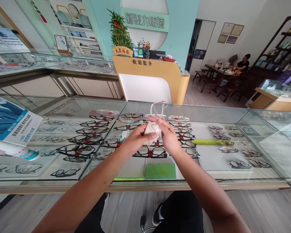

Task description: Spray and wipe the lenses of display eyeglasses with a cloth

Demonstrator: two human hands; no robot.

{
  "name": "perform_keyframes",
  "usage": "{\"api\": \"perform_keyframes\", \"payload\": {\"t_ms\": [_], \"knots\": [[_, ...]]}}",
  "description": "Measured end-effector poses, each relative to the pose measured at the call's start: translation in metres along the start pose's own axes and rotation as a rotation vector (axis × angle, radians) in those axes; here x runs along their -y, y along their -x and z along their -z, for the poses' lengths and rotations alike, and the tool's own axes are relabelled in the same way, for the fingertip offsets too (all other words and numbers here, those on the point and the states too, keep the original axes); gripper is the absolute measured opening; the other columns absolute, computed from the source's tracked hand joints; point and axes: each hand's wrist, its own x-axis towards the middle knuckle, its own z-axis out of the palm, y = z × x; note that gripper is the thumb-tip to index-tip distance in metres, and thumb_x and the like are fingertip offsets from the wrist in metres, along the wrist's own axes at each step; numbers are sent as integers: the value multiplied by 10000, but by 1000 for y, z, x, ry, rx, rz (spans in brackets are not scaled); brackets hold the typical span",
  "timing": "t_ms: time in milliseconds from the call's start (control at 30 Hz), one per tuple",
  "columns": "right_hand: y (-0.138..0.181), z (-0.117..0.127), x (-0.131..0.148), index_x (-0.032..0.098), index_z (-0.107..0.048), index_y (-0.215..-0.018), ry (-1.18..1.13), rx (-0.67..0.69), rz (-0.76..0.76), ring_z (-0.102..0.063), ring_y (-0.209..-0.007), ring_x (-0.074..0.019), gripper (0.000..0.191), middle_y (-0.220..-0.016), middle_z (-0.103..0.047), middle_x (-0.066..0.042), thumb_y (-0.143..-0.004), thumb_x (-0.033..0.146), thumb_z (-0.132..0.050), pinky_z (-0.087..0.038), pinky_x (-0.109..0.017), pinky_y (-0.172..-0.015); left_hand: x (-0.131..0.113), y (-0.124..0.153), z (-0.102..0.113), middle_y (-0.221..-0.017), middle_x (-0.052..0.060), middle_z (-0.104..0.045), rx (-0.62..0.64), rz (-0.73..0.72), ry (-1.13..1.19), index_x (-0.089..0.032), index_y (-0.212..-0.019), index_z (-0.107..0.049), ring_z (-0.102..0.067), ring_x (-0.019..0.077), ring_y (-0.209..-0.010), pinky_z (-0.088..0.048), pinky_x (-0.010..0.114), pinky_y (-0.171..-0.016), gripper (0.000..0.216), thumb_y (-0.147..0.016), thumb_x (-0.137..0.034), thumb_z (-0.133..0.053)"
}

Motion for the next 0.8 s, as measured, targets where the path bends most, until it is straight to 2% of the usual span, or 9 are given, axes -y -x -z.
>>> {"api": "perform_keyframes", "payload": {"t_ms": [133,300,400,500,633,733,800], "knots": [[0,-2,4,315,-901,-1248,-147,-41,-27,-753,-1230,-301,492,-1435,-829,-57,-1018,713,-725,-625,-460,-1078,4,0,-3,-870,18,-746,3,-38,-33,-162,-1151,-807,-619,146,-719,-529,277,-664,640,-706,-540,-1068],[3,-9,3,311,-883,-1297,-95,-47,6,-753,-1249,-316,567,-1360,-843,-76,-1024,766,-683,-604,-486,-1127,8,0,-8,-984,46,-819,-60,-99,-44,-185,-1281,-801,-675,167,-784,-557,284,-715,718,-718,-546,-1061],[5,-15,1,312,-879,-1316,-103,-49,20,-747,-1288,-319,595,-1389,-826,-83,-1026,788,-671,-601,-482,-1146,11,-1,-13,-1073,72,-854,-119,-178,-47,-185,-1219,-826,-735,205,-894,-592,310,-810,664,-718,-553,-1061],[8,-20,-3,317,-882,-1313,-97,-41,46,-715,-1385,-332,612,-1412,-811,-87,-1039,811,-646,-580,-494,-1207,15,-1,-16,-1023,68,-855,-194,-261,-65,-179,-1114,-847,-741,208,-909,-597,319,-852,597,-755,-618,-1031],[12,-23,-9,326,-899,-1276,5,-27,174,-697,-1390,-325,601,-1314,-805,-89,-1087,803,-585,-534,-507,-1268,16,0,-20,-872,31,-806,-252,-306,-35,-172,-1018,-837,-668,157,-763,-569,292,-764,650,-759,-749,-987],[13,-22,-10,313,-900,-1283,78,-19,220,-718,-1247,-308,633,-1148,-786,-88,-1092,815,-565,-571,-502,-1202,15,1,-20,-790,9,-760,-266,-304,-11,-176,-1009,-827,-609,132,-678,-529,272,-675,690,-772,-813,-948],[12,-19,-10,304,-900,-1287,111,-2,217,-708,-1229,-312,657,-1105,-775,-92,-1094,824,-548,-587,-495,-1163,14,0,-17,-745,1,-734,-246,-286,-12,-182,-993,-819,-579,120,-632,-504,265,-632,692,-795,-837,-918]]}}
